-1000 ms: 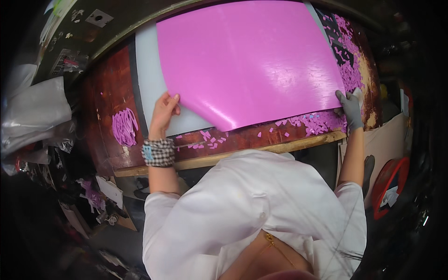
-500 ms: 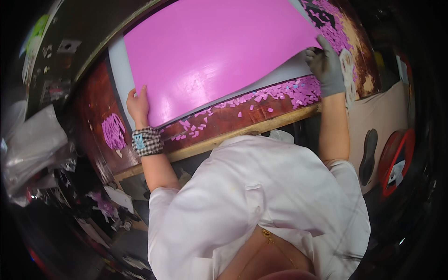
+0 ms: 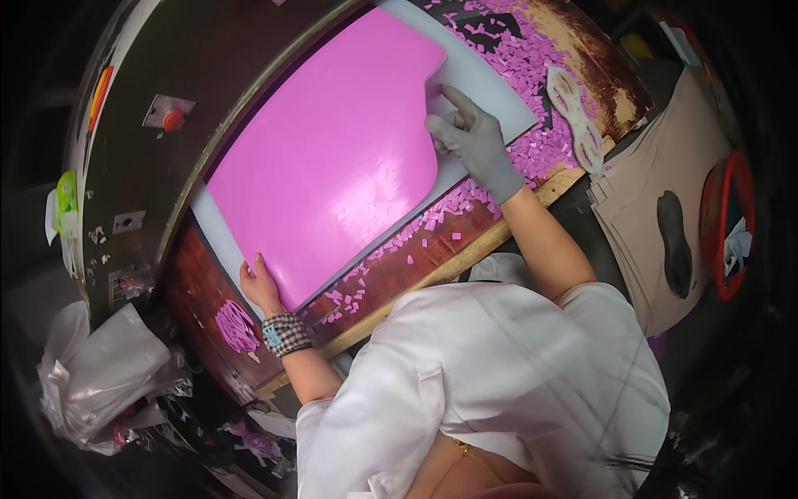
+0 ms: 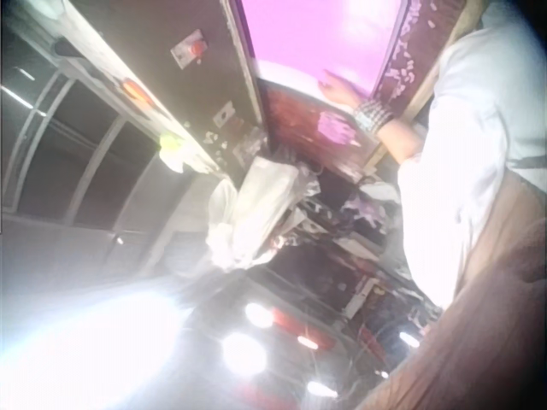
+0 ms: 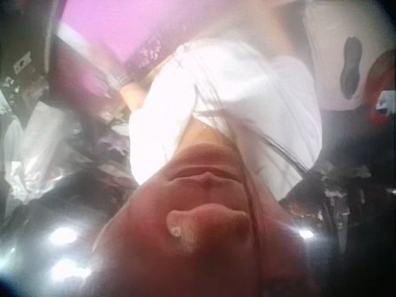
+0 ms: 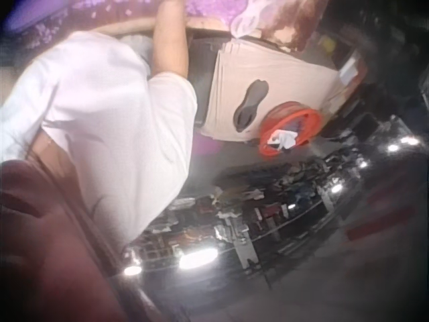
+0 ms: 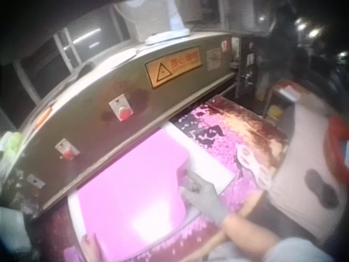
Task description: The person removes pre-cut foam shapes from a pink foam sheet by hand, peeling out each piece and placing them aside. They then stack the remaining foam sheets and repeat the process on a new sheet.
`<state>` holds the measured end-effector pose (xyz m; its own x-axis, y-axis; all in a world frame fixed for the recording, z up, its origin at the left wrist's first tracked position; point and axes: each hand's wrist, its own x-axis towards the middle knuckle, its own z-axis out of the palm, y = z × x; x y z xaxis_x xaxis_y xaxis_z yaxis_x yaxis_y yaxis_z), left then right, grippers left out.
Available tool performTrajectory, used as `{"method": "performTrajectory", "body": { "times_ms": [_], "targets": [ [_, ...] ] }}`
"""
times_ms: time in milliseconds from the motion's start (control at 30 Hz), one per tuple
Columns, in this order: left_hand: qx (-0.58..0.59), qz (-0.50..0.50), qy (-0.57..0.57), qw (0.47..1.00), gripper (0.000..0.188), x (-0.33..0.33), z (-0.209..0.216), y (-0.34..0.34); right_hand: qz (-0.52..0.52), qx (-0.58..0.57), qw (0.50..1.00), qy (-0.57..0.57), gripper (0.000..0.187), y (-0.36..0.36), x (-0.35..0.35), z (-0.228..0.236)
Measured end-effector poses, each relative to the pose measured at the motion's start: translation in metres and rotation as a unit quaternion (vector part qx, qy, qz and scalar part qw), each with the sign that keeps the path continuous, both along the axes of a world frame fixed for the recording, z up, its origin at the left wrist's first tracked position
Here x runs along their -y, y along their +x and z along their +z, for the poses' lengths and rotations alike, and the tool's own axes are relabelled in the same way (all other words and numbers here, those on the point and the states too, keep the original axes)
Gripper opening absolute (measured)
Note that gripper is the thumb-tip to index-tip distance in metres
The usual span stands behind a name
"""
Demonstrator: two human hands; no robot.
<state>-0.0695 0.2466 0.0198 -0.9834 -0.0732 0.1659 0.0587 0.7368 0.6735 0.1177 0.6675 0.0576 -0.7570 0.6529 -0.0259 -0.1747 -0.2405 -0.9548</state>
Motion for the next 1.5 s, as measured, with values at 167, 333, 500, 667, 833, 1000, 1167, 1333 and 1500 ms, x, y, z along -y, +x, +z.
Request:
{"method": "performTrajectory", "body": {
  "times_ms": [167, 333, 500, 667, 833, 1000, 1167, 1333, 1500],
  "targets": [
    [-0.002, -0.007, 0.059, 0.998, 0.042, 0.000, -0.002, 0.000, 0.018, -0.033, 0.999, -0.034, 0.077, 0.002, -0.001, -0.006],
    [-0.033, -0.002, 0.037, 0.999, 0.042, 0.000, -0.006, -0.001, 0.022, -0.039, 0.999, -0.032, 0.081, 0.003, -0.001, -0.011],
    [-0.020, -0.032, 0.057, 0.998, 0.043, 0.001, -0.004, 0.000, -0.088, 0.068, 0.970, 0.216, 0.043, 0.014, 0.001, -0.012],
    [-0.003, 0.004, 0.043, 0.999, 0.046, 0.000, -0.002, 0.002, -0.149, 0.111, 0.872, 0.453, 0.024, 0.028, -0.001, -0.015],
    [-0.057, 0.006, 0.017, 0.998, 0.048, -0.001, -0.005, 0.002, -0.157, 0.088, 0.865, 0.469, 0.022, 0.033, -0.003, -0.015],
    [-0.007, 0.011, 0.053, 0.999, 0.050, 0.002, -0.008, 0.000, -0.172, 0.080, 0.866, 0.463, 0.024, 0.033, -0.004, -0.021],
    [-0.066, -0.003, 0.041, 0.997, 0.046, 0.004, -0.010, 0.000, -0.102, 0.101, 0.897, 0.419, 0.019, 0.047, -0.016, -0.022],
    [-0.055, 0.005, 0.056, 0.997, 0.040, 0.002, -0.011, 0.002, -0.294, 0.214, 0.727, 0.582, 0.029, 0.120, -0.087, -0.023],
    [-0.066, 0.024, -0.031, 0.997, 0.046, 0.000, -0.009, 0.002, -0.207, 0.354, 0.690, 0.596, 0.067, 0.183, -0.123, -0.062]
  ]
}}
